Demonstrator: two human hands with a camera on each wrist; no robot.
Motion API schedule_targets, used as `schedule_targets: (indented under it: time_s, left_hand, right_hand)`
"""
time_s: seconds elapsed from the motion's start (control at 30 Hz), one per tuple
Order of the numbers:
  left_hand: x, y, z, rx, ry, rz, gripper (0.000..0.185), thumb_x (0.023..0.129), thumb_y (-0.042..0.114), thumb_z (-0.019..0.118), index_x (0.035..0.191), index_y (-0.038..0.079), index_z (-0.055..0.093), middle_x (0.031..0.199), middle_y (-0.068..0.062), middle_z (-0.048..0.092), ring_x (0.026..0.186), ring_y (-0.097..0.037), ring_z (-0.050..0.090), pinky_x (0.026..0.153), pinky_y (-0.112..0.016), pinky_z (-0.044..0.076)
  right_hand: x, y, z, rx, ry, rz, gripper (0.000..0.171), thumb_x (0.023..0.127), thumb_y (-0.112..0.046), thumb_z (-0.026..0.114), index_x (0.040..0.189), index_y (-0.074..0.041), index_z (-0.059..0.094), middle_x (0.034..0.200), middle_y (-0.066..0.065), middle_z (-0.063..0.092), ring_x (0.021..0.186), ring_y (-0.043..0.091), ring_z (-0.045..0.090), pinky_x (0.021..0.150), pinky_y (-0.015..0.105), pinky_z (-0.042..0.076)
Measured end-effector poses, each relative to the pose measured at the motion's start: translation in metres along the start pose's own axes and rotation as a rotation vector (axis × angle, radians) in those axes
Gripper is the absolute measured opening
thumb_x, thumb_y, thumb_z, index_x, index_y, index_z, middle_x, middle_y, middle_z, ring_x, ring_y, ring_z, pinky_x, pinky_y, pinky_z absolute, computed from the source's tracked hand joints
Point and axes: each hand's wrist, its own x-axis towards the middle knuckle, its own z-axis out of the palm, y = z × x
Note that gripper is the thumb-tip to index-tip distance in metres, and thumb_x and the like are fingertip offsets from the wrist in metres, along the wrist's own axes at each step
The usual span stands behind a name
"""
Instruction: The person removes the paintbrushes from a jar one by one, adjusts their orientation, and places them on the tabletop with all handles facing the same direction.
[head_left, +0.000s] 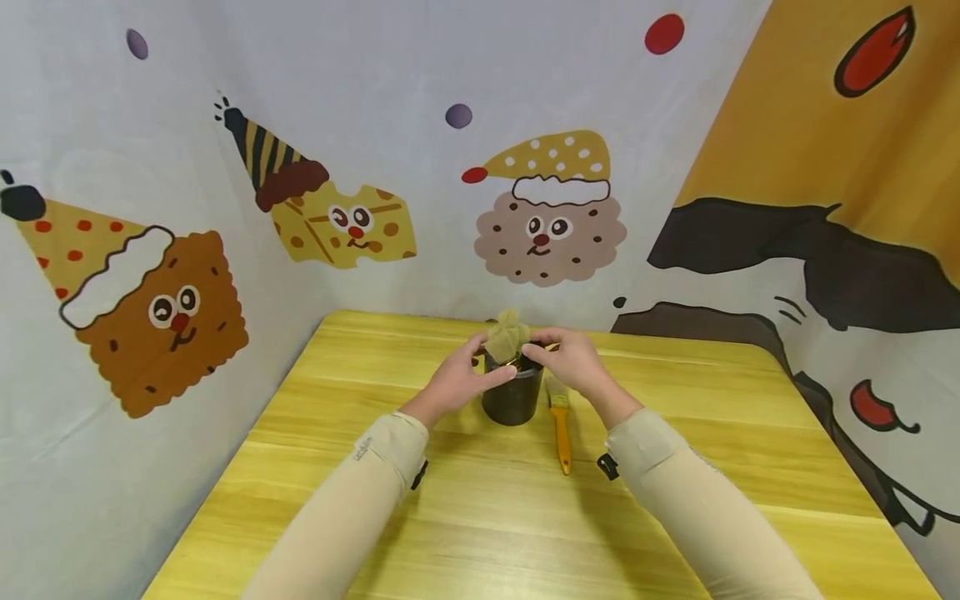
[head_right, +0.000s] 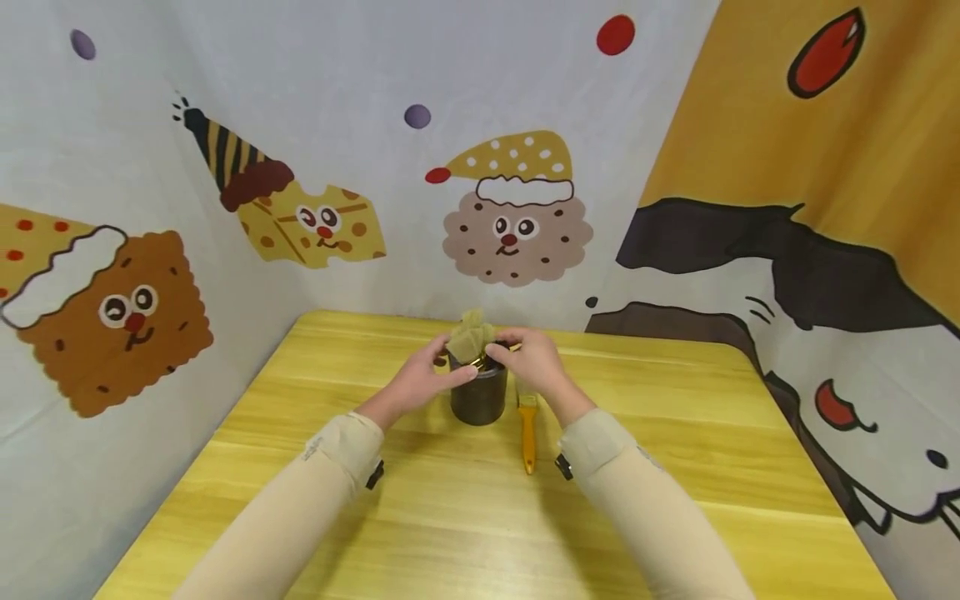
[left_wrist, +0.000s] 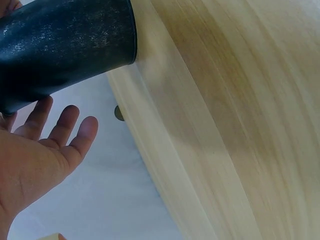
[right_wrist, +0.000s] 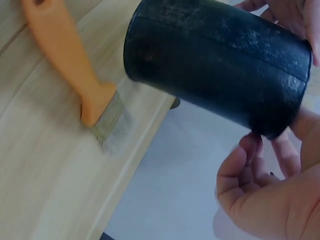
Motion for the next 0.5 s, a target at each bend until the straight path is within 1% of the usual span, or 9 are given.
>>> schedule_targets:
  time_s: [0.17, 0.27, 0.33, 0.4, 0.5]
  left_hand:
    - [-0.001, 0.000, 0.002, 0.002, 0.000, 0.012, 0.102, 0.092, 0.072, 0.071, 0.172, 0.029, 0.024, 0.174, -0.008, 0.036, 0.155, -0.036, 0.044, 0.119, -0.061, 0.046]
    - [-0.001, -0.001, 0.003, 0.000, 0.001, 0.015, 0.101, 0.093, 0.072, 0.071, 0.172, 0.030, 0.025, 0.173, -0.008, 0.037, 0.155, -0.037, 0.044, 0.119, -0.060, 0.046]
    - [-0.001, -0.001, 0.003, 0.000, 0.001, 0.014, 0.100, 0.093, 0.071, 0.071, 0.172, 0.031, 0.025, 0.174, -0.007, 0.036, 0.155, -0.038, 0.043, 0.119, -0.061, 0.046]
    - [-0.001, -0.002, 0.002, 0.000, 0.002, 0.007, 0.098, 0.093, 0.070, 0.072, 0.171, 0.035, 0.024, 0.174, -0.005, 0.035, 0.156, -0.037, 0.043, 0.119, -0.061, 0.045]
    - [-0.002, -0.002, 0.001, 0.000, 0.006, -0.003, 0.096, 0.093, 0.070, 0.072, 0.170, 0.040, 0.024, 0.175, -0.003, 0.034, 0.156, -0.035, 0.042, 0.120, -0.062, 0.045]
  right_hand:
    - [0.005, -0.005, 0.009, -0.003, 0.100, 0.015, 0.032, 0.104, -0.035, 0.071, 0.124, -0.011, 0.079, 0.131, 0.012, 0.076, 0.113, 0.034, 0.072, 0.091, 0.047, 0.063]
    - [0.004, -0.008, 0.007, 0.013, 0.119, 0.032, 0.030, 0.105, -0.036, 0.070, 0.121, -0.012, 0.080, 0.126, 0.012, 0.077, 0.108, 0.031, 0.071, 0.085, 0.042, 0.062]
    - [0.003, -0.011, 0.002, 0.038, 0.122, 0.048, 0.031, 0.105, -0.039, 0.070, 0.121, -0.014, 0.080, 0.124, 0.011, 0.076, 0.105, 0.030, 0.069, 0.082, 0.040, 0.060]
    - [0.002, -0.015, -0.008, 0.066, 0.131, 0.050, 0.033, 0.105, -0.042, 0.070, 0.122, -0.016, 0.079, 0.123, 0.011, 0.075, 0.104, 0.029, 0.068, 0.083, 0.039, 0.057]
    - [0.000, -0.025, -0.026, 0.144, 0.154, 0.042, 0.035, 0.104, -0.045, 0.071, 0.122, -0.015, 0.079, 0.121, 0.011, 0.075, 0.109, 0.030, 0.066, 0.092, 0.044, 0.055]
